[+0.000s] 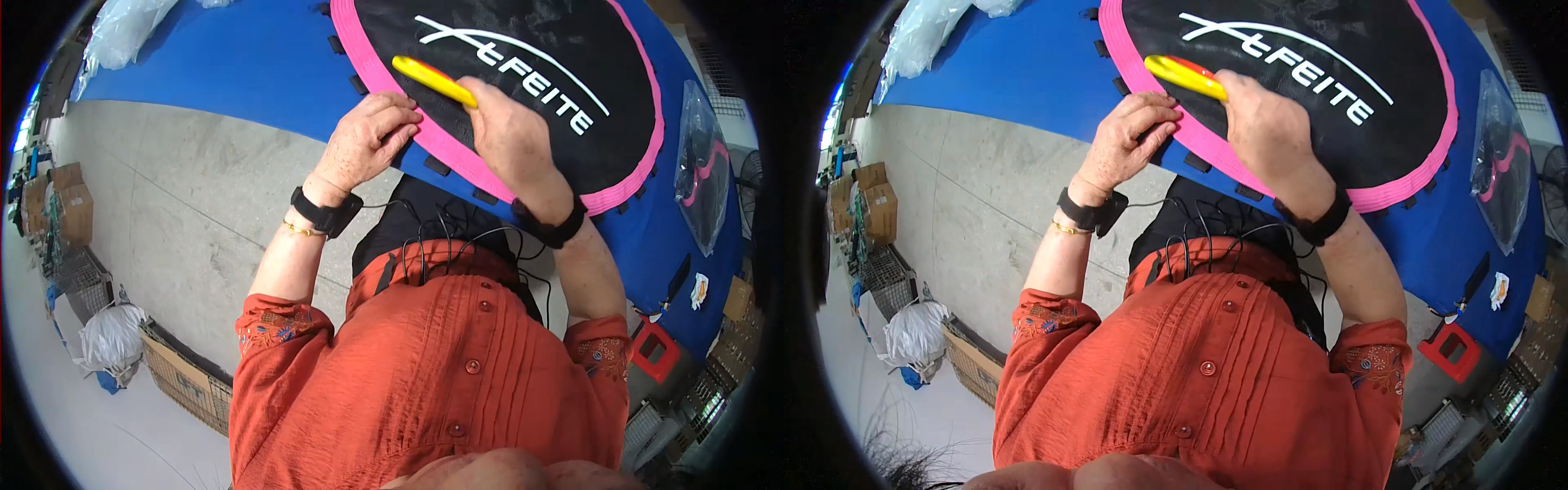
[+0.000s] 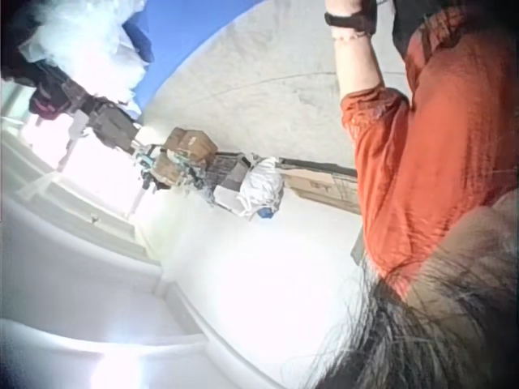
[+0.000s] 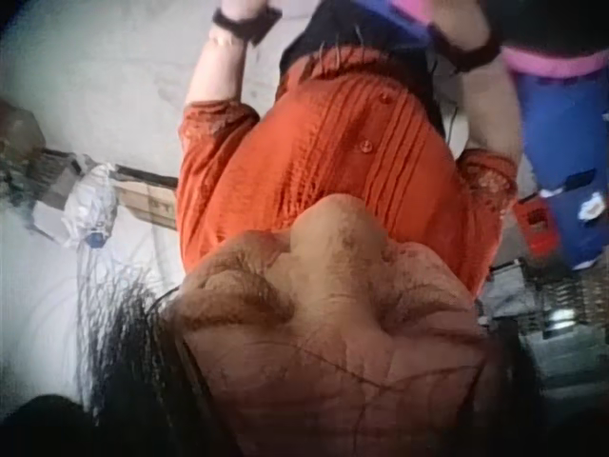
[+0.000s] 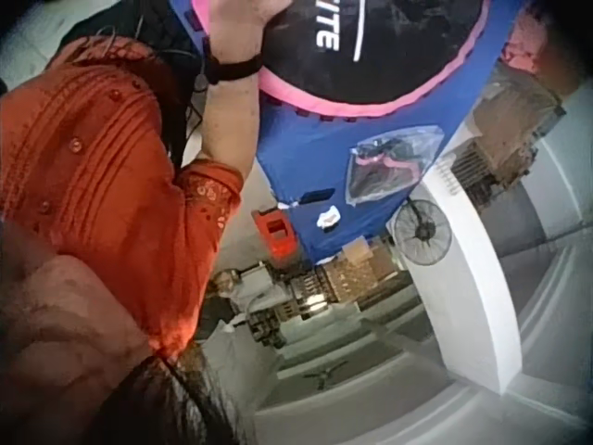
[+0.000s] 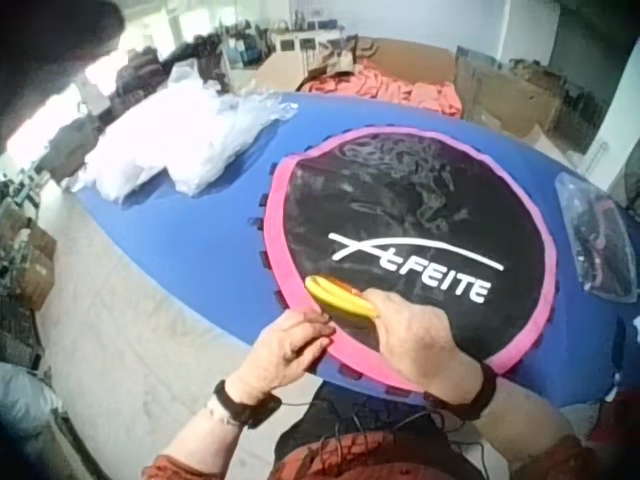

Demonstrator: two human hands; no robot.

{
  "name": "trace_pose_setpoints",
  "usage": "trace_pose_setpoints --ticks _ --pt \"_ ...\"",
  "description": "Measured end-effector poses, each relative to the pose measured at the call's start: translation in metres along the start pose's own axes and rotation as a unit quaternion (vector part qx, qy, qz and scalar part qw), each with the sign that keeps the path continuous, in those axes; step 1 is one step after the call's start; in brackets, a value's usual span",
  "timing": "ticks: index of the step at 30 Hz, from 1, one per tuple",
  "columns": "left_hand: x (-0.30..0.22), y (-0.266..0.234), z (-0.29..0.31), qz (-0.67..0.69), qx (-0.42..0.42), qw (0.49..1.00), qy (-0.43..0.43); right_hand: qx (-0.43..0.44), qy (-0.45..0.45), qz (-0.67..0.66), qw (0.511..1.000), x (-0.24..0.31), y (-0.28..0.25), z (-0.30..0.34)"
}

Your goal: The worker is attaching a pink border trim to a black circular mesh disk using a hand tool to press and secure the edges.

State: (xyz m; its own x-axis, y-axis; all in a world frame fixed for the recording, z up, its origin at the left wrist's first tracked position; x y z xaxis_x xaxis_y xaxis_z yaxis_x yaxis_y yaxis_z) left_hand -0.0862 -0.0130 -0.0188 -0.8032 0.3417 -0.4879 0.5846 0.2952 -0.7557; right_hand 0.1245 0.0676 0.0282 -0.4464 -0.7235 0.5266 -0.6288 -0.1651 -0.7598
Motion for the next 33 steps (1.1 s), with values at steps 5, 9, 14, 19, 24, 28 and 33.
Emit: trace_pose_setpoints --ticks 5,9,14,19,24,28,33 --pt "-0.007 0.005 0.005 -0.138 -0.044 0.989 0.007 0.044 0.040 0.007 0.998 0.018 0.001 0.007" --pt "-0.011 0.006 0.003 -0.170 -0.036 0.985 -0.009 0.048 0.049 0.034 0.997 0.009 0.002 -0.009" --pt "-0.014 0.009 0.000 -0.171 -0.038 0.984 -0.031 0.084 0.143 0.121 0.979 -0.012 0.000 -0.037" --pt "-0.011 0.009 0.002 -0.197 -0.036 0.979 -0.023 0.022 0.059 0.023 0.998 -0.005 0.003 -0.025" --pt "-0.013 0.008 0.000 -0.195 -0.028 0.980 -0.021 0.076 0.086 0.001 0.993 0.002 0.016 -0.048" --pt "-0.009 0.006 -0.002 -0.175 -0.013 0.984 -0.024 0.093 0.110 -0.016 0.989 0.003 0.024 -0.061" --pt "0.003 -0.003 0.001 -0.128 -0.009 0.991 -0.032 0.112 0.095 -0.025 0.989 0.011 0.032 -0.061"
Point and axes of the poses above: each hand's wrist, its own z-axis away from the middle knuckle, its own y-axis out of the palm, x = y × z, the point moved 2 cm from there along -z, towards the middle knuckle, and after that the axes turned 14 degrees about -z, right-handed, at the moved point
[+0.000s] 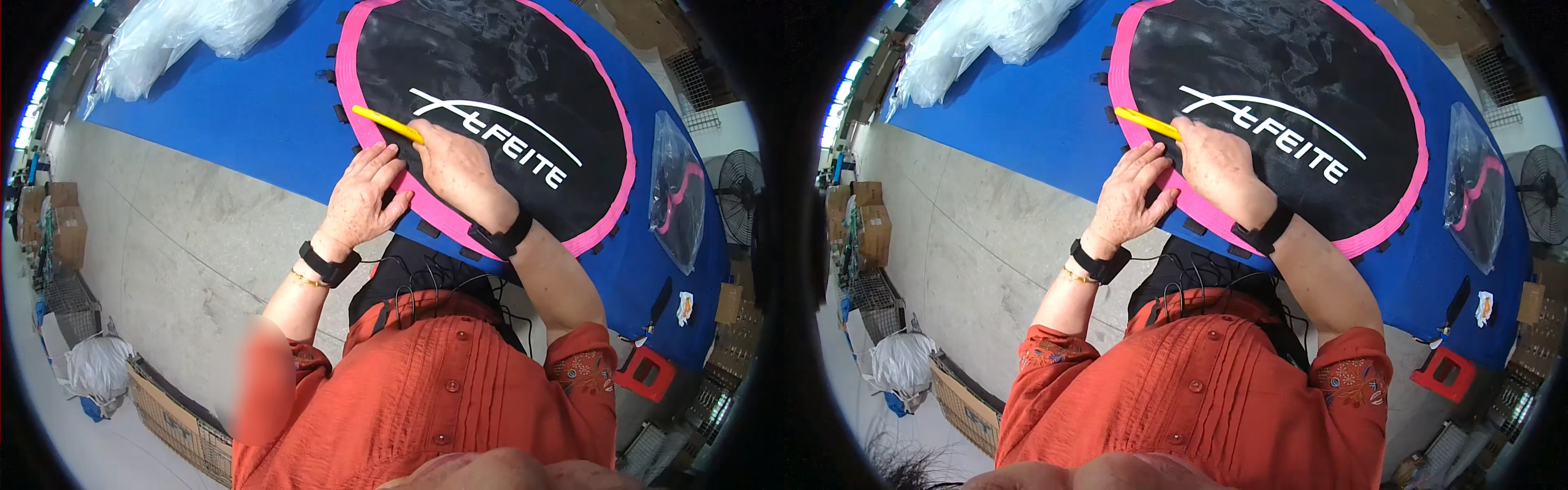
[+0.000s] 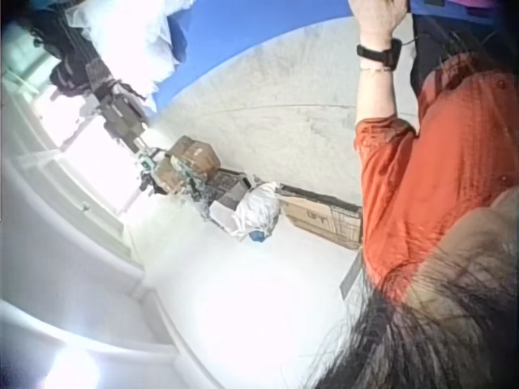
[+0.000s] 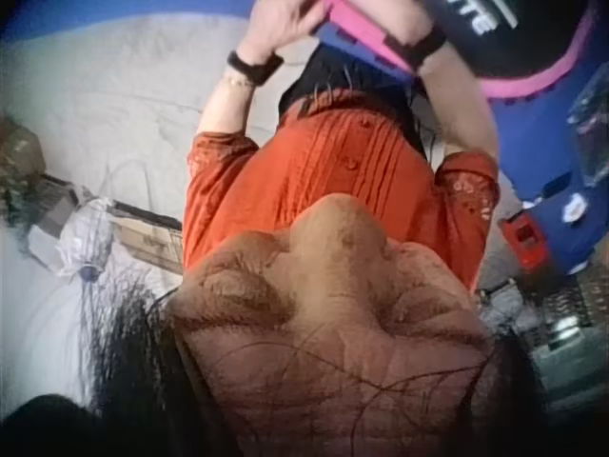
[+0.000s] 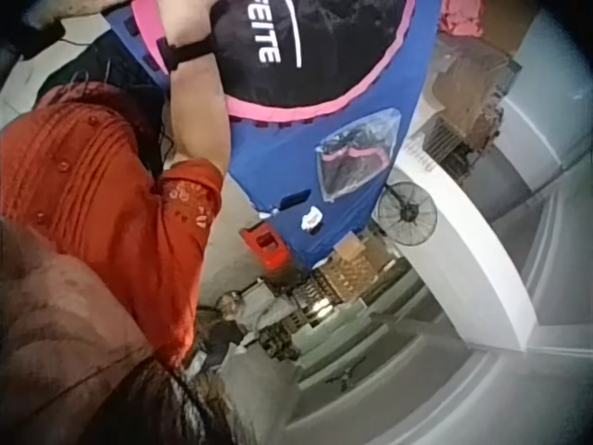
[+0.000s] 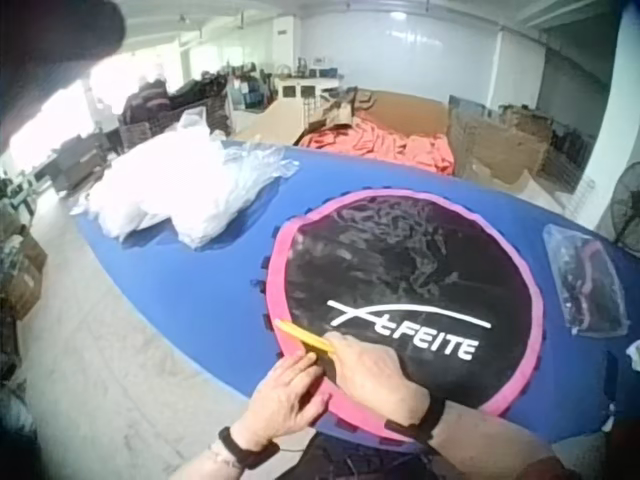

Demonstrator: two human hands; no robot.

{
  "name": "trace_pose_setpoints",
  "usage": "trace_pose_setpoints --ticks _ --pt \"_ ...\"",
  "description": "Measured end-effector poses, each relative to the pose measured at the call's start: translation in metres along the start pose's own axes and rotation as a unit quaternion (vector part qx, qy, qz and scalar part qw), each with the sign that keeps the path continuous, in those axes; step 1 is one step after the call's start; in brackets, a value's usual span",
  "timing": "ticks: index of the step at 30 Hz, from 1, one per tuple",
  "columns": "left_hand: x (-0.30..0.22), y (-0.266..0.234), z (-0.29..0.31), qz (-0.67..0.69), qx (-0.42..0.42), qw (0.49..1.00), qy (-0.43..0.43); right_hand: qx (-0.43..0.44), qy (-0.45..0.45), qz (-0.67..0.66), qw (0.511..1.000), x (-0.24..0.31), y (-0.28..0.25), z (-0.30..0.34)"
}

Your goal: The worker is attaching a pink border trim to a black circular mesh disk using a hand tool to press and secure the edges.

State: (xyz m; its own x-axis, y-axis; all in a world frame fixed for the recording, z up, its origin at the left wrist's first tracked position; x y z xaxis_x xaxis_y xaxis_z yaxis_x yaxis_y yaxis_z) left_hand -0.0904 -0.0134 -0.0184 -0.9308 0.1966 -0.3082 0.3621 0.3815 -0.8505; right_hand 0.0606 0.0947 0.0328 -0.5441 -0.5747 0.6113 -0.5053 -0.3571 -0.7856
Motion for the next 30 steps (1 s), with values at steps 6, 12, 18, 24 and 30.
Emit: trace_pose_setpoints --ticks 6,12,18,24,30 --pt "0.007 0.000 -0.002 0.025 0.005 1.000 0.017 -0.043 -0.027 0.001 0.999 -0.006 0.002 -0.011" --pt "0.007 0.002 -0.001 0.019 -0.007 1.000 0.014 0.005 0.029 -0.023 0.999 -0.004 -0.006 0.017" --pt "0.003 0.000 -0.002 0.009 -0.029 0.999 0.012 -0.023 0.013 -0.013 1.000 -0.007 -0.008 0.040" --pt "0.002 0.003 -0.003 0.011 -0.024 1.000 0.005 -0.007 0.019 -0.016 1.000 -0.002 -0.011 0.057" --pt "0.001 0.004 -0.004 0.017 -0.028 0.999 -0.007 -0.018 0.018 -0.025 0.999 -0.005 -0.009 0.060"
Point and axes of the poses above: each hand's wrist, its own z-axis away from the middle knuckle, its own y-axis out of the palm, x = y × z, the point moved 2 cm from there along -z, towards the middle knuckle, and after that the axes turned 14 degrees about -z, right-handed, at the moved point
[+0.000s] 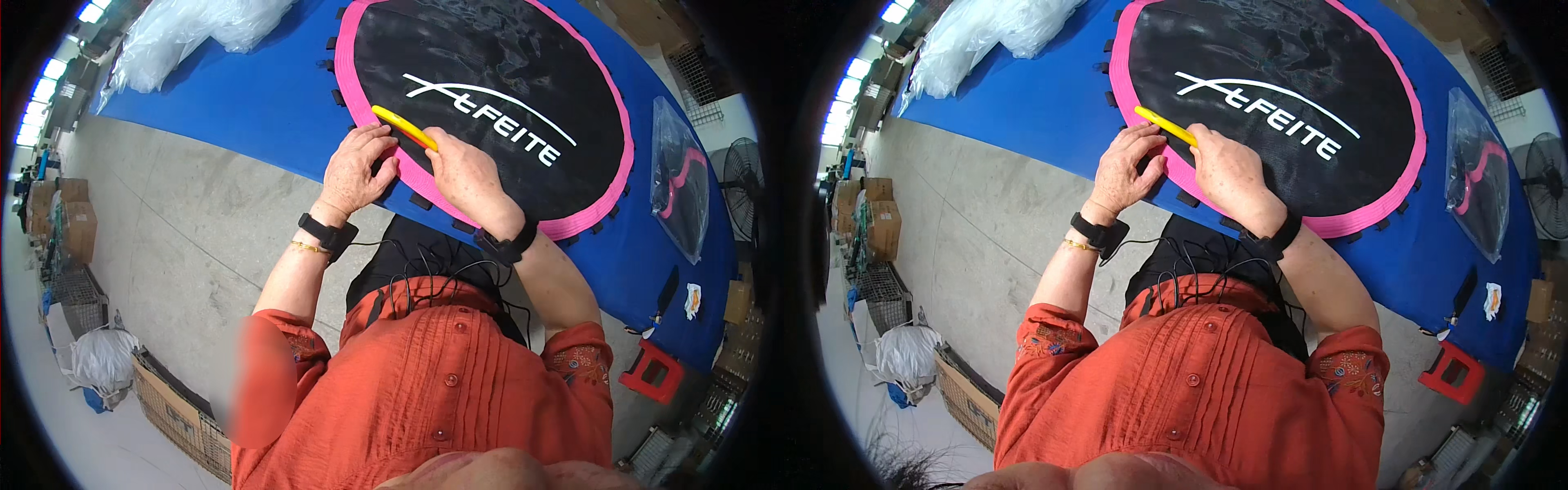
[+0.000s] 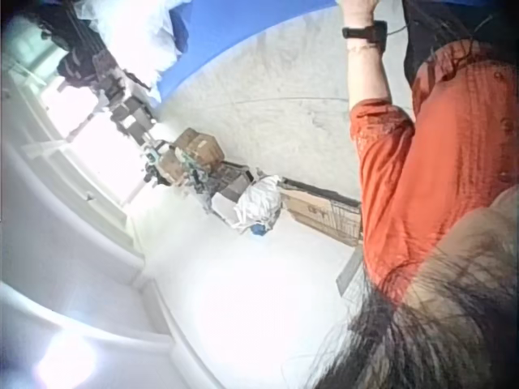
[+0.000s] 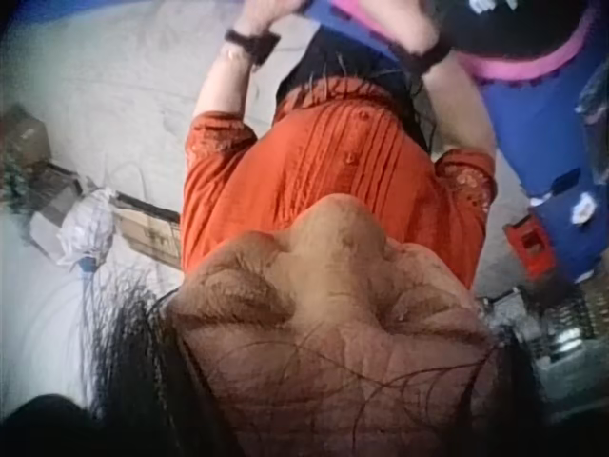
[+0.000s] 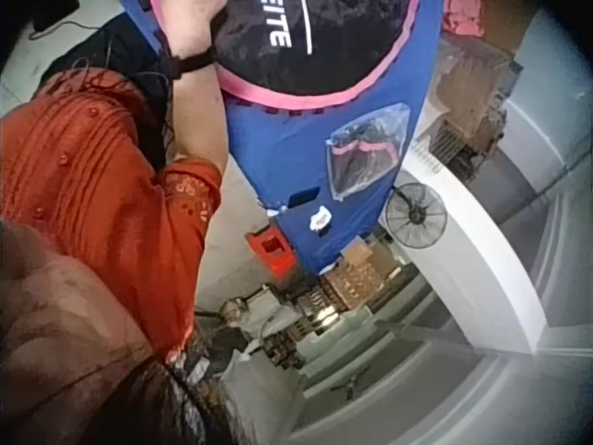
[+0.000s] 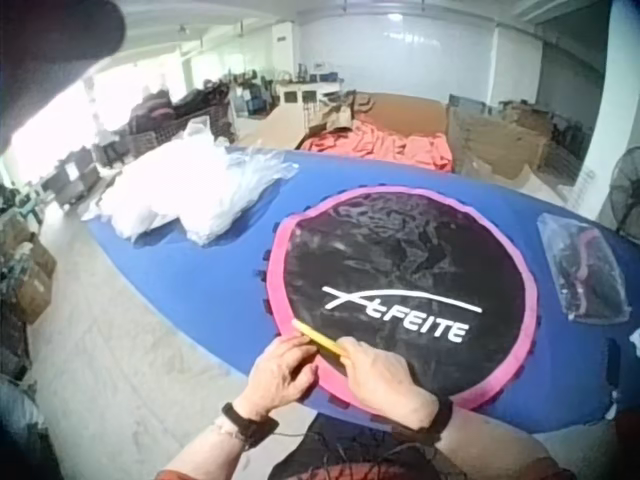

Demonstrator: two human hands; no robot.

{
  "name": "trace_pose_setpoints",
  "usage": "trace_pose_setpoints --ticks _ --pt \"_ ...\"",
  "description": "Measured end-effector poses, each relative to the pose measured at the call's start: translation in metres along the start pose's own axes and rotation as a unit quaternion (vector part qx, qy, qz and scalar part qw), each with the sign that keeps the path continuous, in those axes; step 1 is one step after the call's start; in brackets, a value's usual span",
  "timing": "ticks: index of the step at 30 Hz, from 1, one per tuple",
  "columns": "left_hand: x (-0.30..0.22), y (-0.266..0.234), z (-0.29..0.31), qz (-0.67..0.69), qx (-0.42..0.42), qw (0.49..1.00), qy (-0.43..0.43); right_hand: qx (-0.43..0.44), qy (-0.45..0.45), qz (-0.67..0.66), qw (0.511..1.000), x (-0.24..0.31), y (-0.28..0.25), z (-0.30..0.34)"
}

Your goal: The worker is attaching a pink border trim to a black circular mesh disk using a hand tool to press and secure the edges.

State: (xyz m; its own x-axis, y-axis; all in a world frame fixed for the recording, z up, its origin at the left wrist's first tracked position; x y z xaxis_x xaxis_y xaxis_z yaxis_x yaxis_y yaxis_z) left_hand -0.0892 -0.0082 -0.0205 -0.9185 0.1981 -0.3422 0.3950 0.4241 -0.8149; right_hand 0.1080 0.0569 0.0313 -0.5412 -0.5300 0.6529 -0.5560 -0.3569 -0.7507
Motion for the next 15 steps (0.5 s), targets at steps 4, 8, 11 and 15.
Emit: trace_pose_setpoints --ticks 4,8,11,15 --pt "0.0017 0.0000 0.0017 0.000 0.000 1.000 -0.007 0.029 0.031 -0.001 0.999 0.0029 -0.0006 0.0079" --pt "-0.0001 -0.0011 -0.0007 -0.003 -0.016 1.000 0.007 -0.006 -0.003 0.005 1.000 0.0020 -0.0013 0.0046" --pt "-0.0012 -0.0005 -0.0001 -0.006 -0.016 1.000 0.005 -0.014 -0.018 -0.001 1.000 0.0000 0.0014 0.0021" --pt "-0.0001 -0.0011 0.0017 0.009 -0.008 1.000 -0.003 0.001 -0.005 0.002 1.000 0.0049 0.0018 0.0096"
Point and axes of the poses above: each hand's wrist, its own z-axis away from the middle knuckle, its own y-axis out of the palm, x = y × z, the point moved 2 cm from there along -z, towards the middle knuckle, and after that the axes turned 14 degrees about -z, right-handed, at the moved point
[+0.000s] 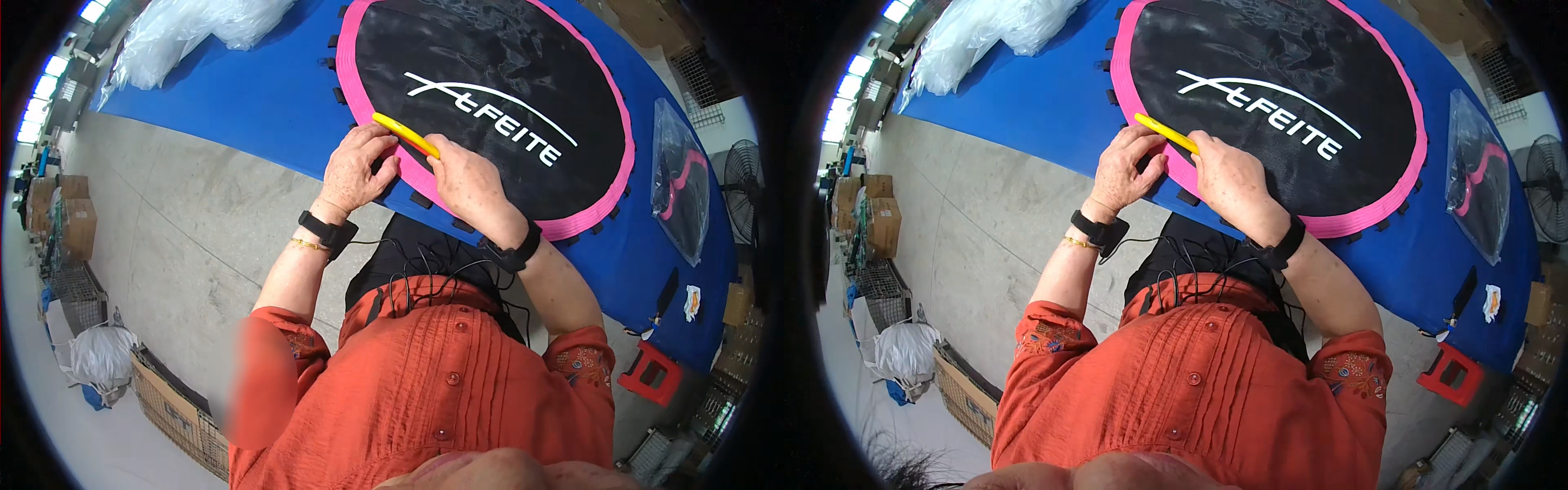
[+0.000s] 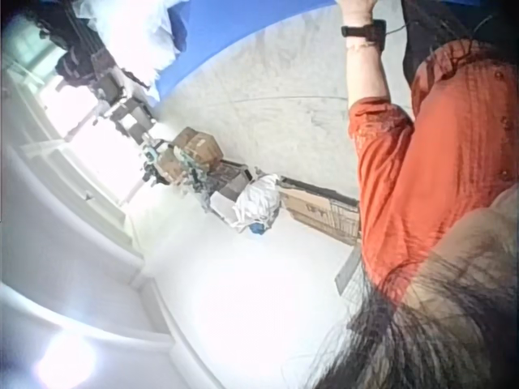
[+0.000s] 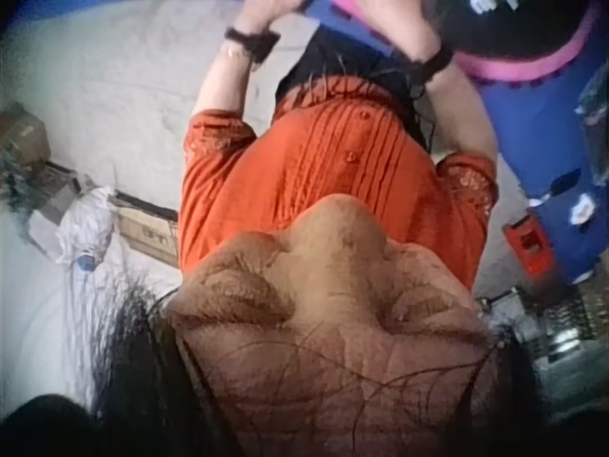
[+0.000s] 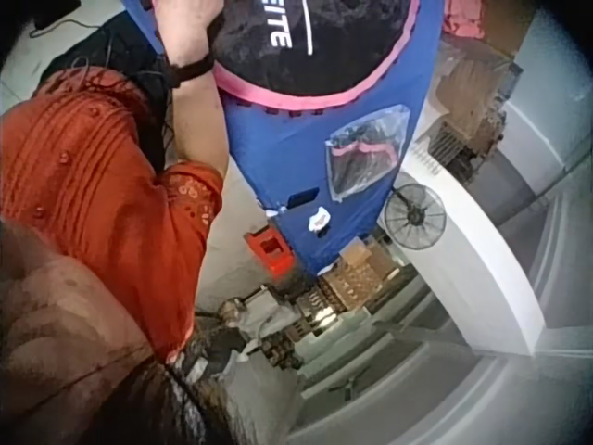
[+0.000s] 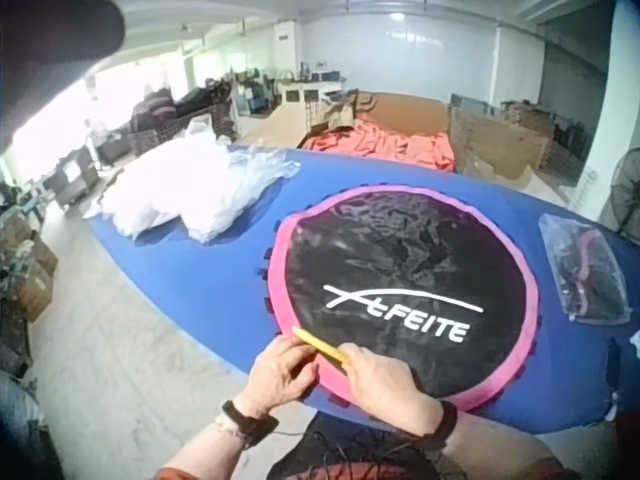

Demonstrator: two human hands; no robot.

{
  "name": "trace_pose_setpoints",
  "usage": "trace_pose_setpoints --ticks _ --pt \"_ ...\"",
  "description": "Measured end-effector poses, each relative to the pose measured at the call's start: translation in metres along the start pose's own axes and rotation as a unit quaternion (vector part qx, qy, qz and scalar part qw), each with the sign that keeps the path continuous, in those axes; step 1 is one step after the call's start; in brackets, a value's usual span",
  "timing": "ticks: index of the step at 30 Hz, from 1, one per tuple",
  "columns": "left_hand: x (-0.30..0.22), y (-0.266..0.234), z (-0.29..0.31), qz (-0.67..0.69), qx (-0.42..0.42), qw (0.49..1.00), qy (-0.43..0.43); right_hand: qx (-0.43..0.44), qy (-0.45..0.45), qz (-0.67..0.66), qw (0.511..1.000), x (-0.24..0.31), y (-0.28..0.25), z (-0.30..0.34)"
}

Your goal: The worker is attaching a pink border trim to a black circular mesh disk using a hand tool to press and secure the edges.

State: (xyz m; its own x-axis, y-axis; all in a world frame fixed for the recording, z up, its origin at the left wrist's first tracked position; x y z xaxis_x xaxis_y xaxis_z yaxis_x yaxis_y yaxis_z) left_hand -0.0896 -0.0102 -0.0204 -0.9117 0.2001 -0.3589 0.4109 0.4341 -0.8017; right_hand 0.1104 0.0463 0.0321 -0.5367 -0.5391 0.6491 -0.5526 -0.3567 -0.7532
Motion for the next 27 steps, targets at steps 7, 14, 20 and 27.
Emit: trace_pose_setpoints --ticks 7,14,20,27 --pt "-0.001 0.002 -0.001 0.004 -0.017 1.000 0.002 -0.007 -0.007 -0.006 1.000 -0.004 0.003 -0.010" --pt "0.001 0.000 0.000 0.007 -0.015 1.000 -0.001 -0.002 0.017 -0.017 1.000 0.003 0.001 0.003" --pt "0.000 0.002 -0.001 0.017 -0.014 1.000 -0.006 -0.003 0.018 -0.014 1.000 -0.003 0.000 0.009" --pt "0.001 0.001 -0.001 0.003 -0.018 1.000 -0.004 -0.020 0.028 -0.018 0.999 -0.007 -0.001 0.007"
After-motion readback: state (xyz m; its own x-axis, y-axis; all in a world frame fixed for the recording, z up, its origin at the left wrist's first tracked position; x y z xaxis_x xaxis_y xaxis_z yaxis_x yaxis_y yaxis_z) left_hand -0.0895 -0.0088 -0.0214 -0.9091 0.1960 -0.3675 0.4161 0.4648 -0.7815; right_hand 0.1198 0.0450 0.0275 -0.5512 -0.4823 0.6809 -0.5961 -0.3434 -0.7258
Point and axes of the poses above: each hand's wrist, its own z-axis away from the middle knuckle, its own y-axis out of the palm, x = y × z, the point moved 2 cm from there along -z, towards the middle knuckle, and after that the axes turned 14 degrees about -z, right-handed, at the moved point
